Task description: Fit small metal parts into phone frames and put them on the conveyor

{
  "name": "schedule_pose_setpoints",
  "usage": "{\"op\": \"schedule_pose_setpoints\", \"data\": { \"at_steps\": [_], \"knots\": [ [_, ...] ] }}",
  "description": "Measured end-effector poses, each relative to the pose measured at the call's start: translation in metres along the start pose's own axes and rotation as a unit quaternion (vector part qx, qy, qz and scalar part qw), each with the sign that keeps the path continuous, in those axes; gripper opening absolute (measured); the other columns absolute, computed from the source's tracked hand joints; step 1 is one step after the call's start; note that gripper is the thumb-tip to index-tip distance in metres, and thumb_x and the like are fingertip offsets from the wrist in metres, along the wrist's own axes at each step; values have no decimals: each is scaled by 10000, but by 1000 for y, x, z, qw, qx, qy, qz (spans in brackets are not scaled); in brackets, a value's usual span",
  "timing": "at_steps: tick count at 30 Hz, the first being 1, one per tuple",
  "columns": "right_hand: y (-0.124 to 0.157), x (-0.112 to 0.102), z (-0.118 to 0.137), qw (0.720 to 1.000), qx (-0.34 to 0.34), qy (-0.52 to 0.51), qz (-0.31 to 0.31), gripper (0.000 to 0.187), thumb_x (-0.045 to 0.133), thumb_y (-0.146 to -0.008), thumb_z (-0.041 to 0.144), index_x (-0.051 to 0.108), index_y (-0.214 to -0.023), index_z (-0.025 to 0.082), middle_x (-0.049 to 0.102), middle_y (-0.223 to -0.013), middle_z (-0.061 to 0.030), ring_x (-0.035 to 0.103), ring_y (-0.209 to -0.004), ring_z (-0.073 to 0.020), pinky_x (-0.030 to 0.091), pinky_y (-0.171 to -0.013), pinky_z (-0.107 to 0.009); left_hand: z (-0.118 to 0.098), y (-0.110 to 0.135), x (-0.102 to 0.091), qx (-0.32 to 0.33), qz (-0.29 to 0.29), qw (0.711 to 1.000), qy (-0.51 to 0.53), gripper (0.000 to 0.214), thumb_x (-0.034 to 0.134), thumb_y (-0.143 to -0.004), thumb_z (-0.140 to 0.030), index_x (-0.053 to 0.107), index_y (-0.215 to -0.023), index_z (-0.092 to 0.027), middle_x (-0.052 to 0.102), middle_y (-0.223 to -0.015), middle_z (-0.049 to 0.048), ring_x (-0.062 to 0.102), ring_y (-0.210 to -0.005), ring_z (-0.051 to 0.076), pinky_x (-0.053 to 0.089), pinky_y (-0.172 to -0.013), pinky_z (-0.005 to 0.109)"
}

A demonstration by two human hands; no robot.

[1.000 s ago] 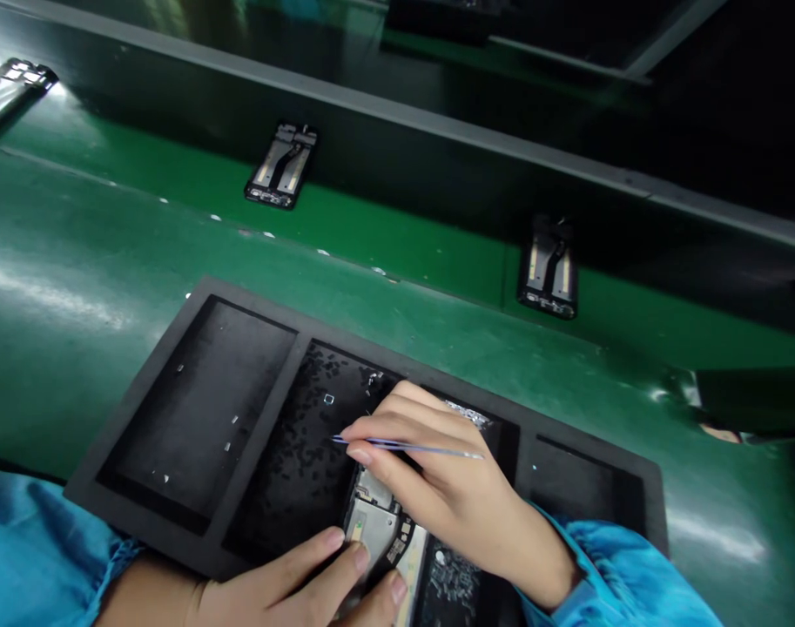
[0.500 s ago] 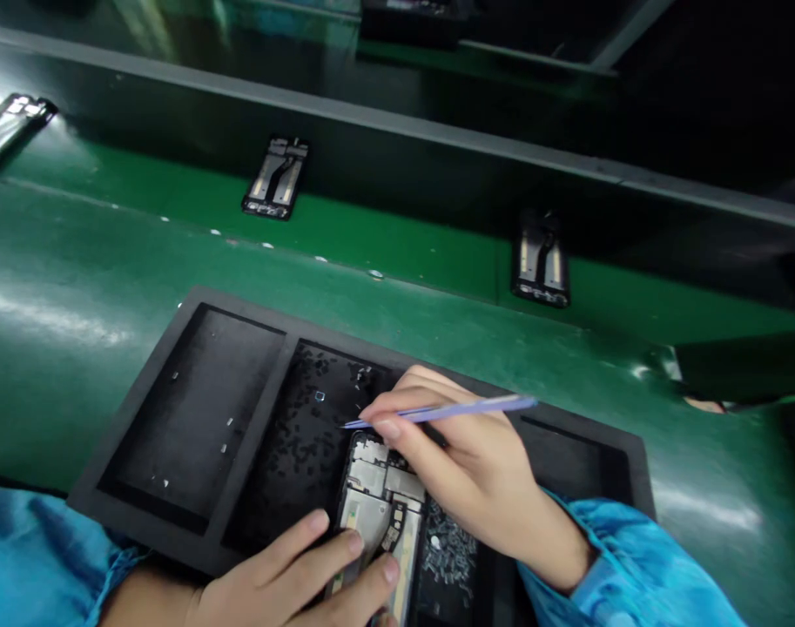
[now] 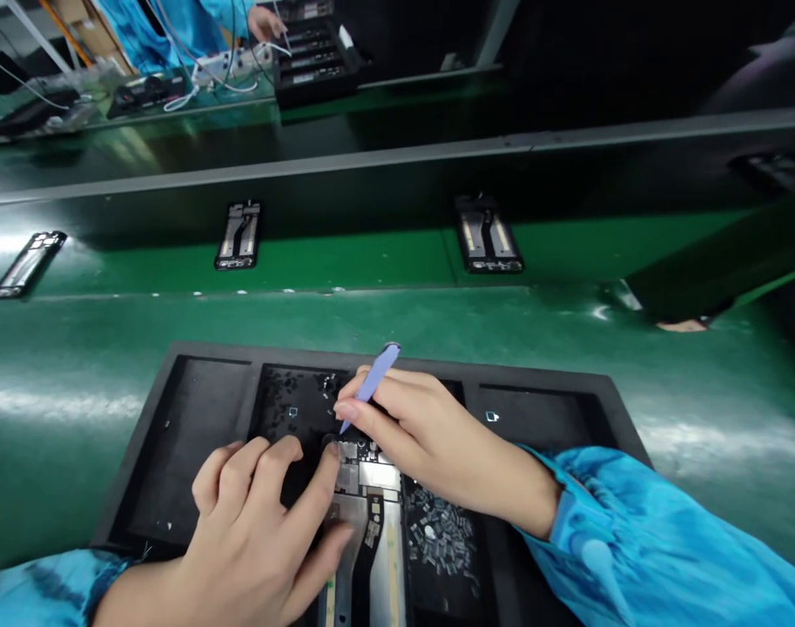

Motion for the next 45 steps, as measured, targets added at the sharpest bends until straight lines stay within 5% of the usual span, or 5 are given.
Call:
{"op": "schedule_pose_setpoints", "data": {
  "at_steps": [11, 17, 28, 34, 45],
  "knots": [
    [-1, -3, 5, 999, -29, 3, 14, 162, 577, -1015, 254, 681, -906, 195, 739, -858, -1, 678, -783, -116, 549, -733, -231, 2, 0, 6, 8, 41, 999, 12, 420, 465, -995, -425, 704, -1270, -215, 599, -1128, 154, 516, -1054, 339, 312, -942, 499],
    [-2, -21, -8, 992, 89, -31, -80, 282, 538, -1019, 359, 692, -832, 214, 721, -753, -9, 656, -644, -130, 527, -584, -252, -1, 3, 6, 7, 36, 999, -30, 430, 444, -1002, -408, 680, -1306, -215, 604, -1119, 144, 519, -1041, 329, 313, -947, 495],
    [-3, -18, -7, 994, 92, -7, -51, 256, 554, -1007, 337, 697, -831, 218, 705, -739, 2, 633, -636, -124, 490, -561, -246, -5, 3, 5, 55, 50, 996, -44, 463, 459, -1006, -382, 659, -1349, -144, 608, -913, 93, 499, -858, 273, 323, -831, 445],
    [12, -18, -21, 980, 189, -61, -31, 367, 513, -1005, 445, 667, -776, 203, 551, -549, 30, 450, -442, -100, 313, -376, -237, -4, -2, 2, 53, 37, 998, -10, 462, 466, -984, -331, 652, -1339, -99, 595, -883, 93, 487, -829, 276, 320, -808, 444],
    [18, -12, -22, 976, 208, -31, -51, 100, 573, -917, 326, 521, -899, 243, 576, -579, 70, 546, -475, -114, 404, -454, -236, -2, -2, 12, 60, 106, 993, 15, 496, 446, -991, -340, 559, -1395, -75, 557, -968, 110, 444, -852, 283, 305, -801, 430]
  ]
}}
Point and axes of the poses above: each hand's wrist, its own y-axis away from the middle knuckle, its own x-axis out of the palm, z = x × y, the point moved 7 cm from there along -y, towards the middle knuckle
